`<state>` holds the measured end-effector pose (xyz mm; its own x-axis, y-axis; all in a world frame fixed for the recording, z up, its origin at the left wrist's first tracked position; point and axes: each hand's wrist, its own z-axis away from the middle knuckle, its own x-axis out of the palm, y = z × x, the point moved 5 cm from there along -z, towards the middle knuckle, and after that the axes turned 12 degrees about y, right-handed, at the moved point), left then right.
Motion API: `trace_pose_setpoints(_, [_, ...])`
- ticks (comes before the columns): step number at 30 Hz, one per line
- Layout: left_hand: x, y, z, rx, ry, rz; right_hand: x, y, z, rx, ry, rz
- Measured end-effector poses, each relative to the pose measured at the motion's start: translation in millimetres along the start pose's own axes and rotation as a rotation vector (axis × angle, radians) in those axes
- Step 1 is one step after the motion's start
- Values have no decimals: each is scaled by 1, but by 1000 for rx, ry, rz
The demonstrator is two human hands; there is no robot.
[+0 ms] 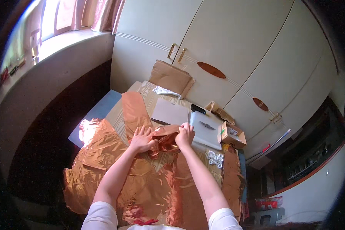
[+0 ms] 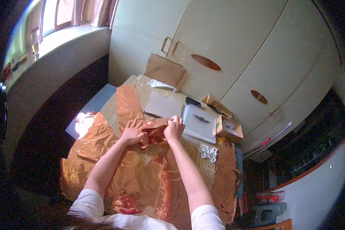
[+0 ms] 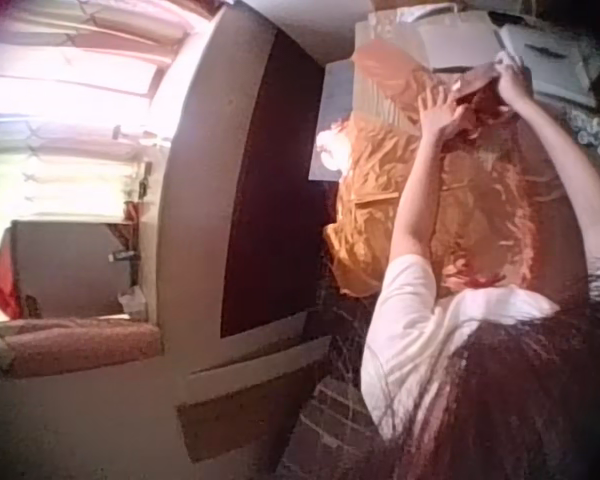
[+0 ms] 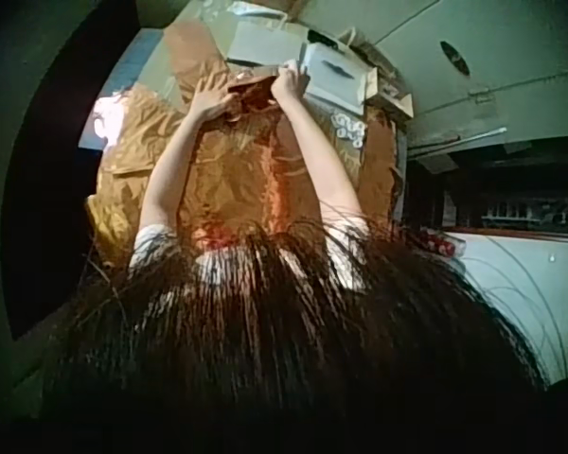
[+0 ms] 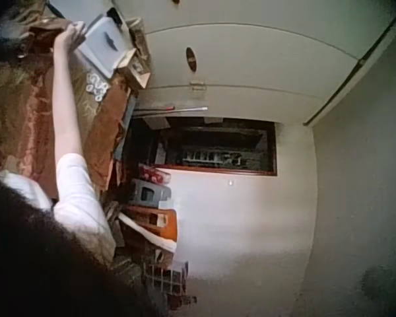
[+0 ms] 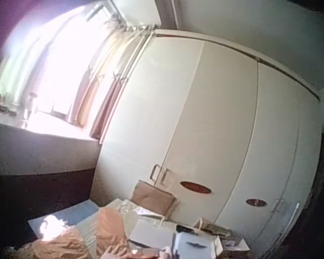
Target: Sorting through and arranging metallic foil balloons and cardboard backing plates on a table.
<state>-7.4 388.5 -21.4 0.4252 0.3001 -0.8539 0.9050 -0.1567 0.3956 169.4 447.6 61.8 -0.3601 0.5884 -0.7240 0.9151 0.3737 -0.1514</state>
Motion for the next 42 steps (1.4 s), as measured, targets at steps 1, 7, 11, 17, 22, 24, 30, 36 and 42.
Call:
trace_pose_setpoints(1, [-1,1,0,-3,11,12,-1,-5,-2,-39,102,-47])
trace_pose_setpoints(7, [-8,2,1,-39,-21,26,4,-17,-20,221,-264,-175])
trace_pose_setpoints(11, [-11,10,-1,-17,-25,33,24,3,-18,329,-237,-394])
trace_pose_setpoints(17, [-1,-2,-3,8,19,15,51,-12,-4,858,-383,-1185])
trace_pose_setpoints(22, [9,-13,-7,-86,-6,112,37,-30,-3,445,-111,-910])
trace_pose_setpoints(24, [3,-8,-6,-52,31,149,32,-35,2,45,-109,-563])
trace_pose_setpoints(30, [6,-12,-3,-14,117,145,63,-27,46,635,-148,-673])
trace_pose_setpoints(36, [11,-11,-7,34,74,22,79,-32,63,684,-380,-969])
trace_pose_setpoints(42, [5,-2,-7,-10,94,108,65,-30,76,-36,-312,-503])
